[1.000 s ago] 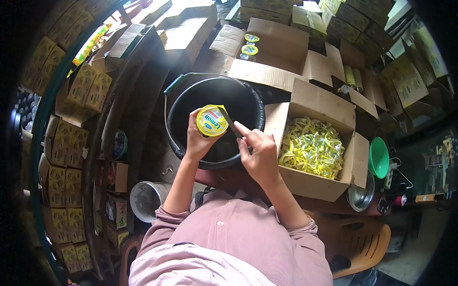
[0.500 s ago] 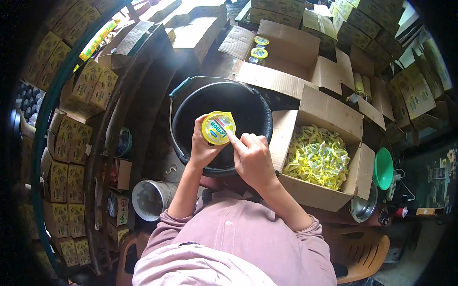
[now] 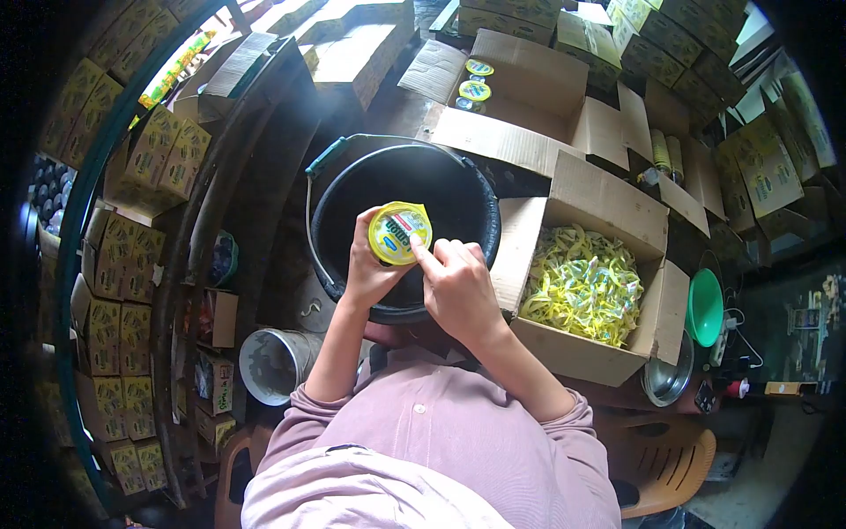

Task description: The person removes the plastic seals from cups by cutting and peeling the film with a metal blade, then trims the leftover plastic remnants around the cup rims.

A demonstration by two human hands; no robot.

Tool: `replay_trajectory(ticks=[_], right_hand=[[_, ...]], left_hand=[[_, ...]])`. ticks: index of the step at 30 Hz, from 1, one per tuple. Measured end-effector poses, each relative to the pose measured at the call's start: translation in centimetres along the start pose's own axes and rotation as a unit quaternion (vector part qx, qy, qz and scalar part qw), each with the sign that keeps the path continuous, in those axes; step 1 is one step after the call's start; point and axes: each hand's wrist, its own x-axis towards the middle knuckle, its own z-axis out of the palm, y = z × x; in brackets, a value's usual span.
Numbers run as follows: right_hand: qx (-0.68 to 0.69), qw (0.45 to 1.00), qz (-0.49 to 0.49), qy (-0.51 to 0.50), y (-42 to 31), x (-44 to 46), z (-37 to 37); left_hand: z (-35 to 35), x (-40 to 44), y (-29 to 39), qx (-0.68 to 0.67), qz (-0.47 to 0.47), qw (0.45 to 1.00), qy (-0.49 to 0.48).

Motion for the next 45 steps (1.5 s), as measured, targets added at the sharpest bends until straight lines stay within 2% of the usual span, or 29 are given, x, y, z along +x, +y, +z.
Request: replay_trajectory(ticks=[6,15,18,23,27,30,39,45], right_hand=[[-0.004,1.0,-0.009,-0.027,0.3,-0.1,-0.7],[-0.033,0.997,0.009,-0.066,0.7,-1.9,-3.3],[-0.025,0.996,0.019,-0.08,1.0,-2.3,-4.2],[-0.034,0.995,0.018,-0.09,2.4,-1.7,-6.7],[-0.026,0.993,-0.105,-0.043,4.6,0.1,-6.6],[-0.007,0.987,-0.146,-0.072,5.1,0.8,-5.8],[-0.011,0.974,-0.2,-0.102,5.3,2.2,-4.9],[-0.02,0.97,-0.203,-0.132,5.5,2.5,-4.8]], left_hand=[[0.0,-0.2,0.1,0.016,-0.033,0.999,-0.02],[0.0,0.1,0.8,0.076,0.011,0.997,0.022],[0.0,0.0,0.4,0.071,0.009,0.997,0.015],[-0.4,-0.1,-0.3,-0.012,-0.042,0.998,-0.041],[-0.4,-0.2,0.1,-0.061,-0.064,0.992,-0.085],[-0.3,-0.4,0.0,-0.067,-0.069,0.988,-0.12],[-0.5,-0.4,0.6,-0.081,-0.082,0.982,-0.147],[-0.5,-0.4,0.5,-0.077,-0.082,0.983,-0.149]])
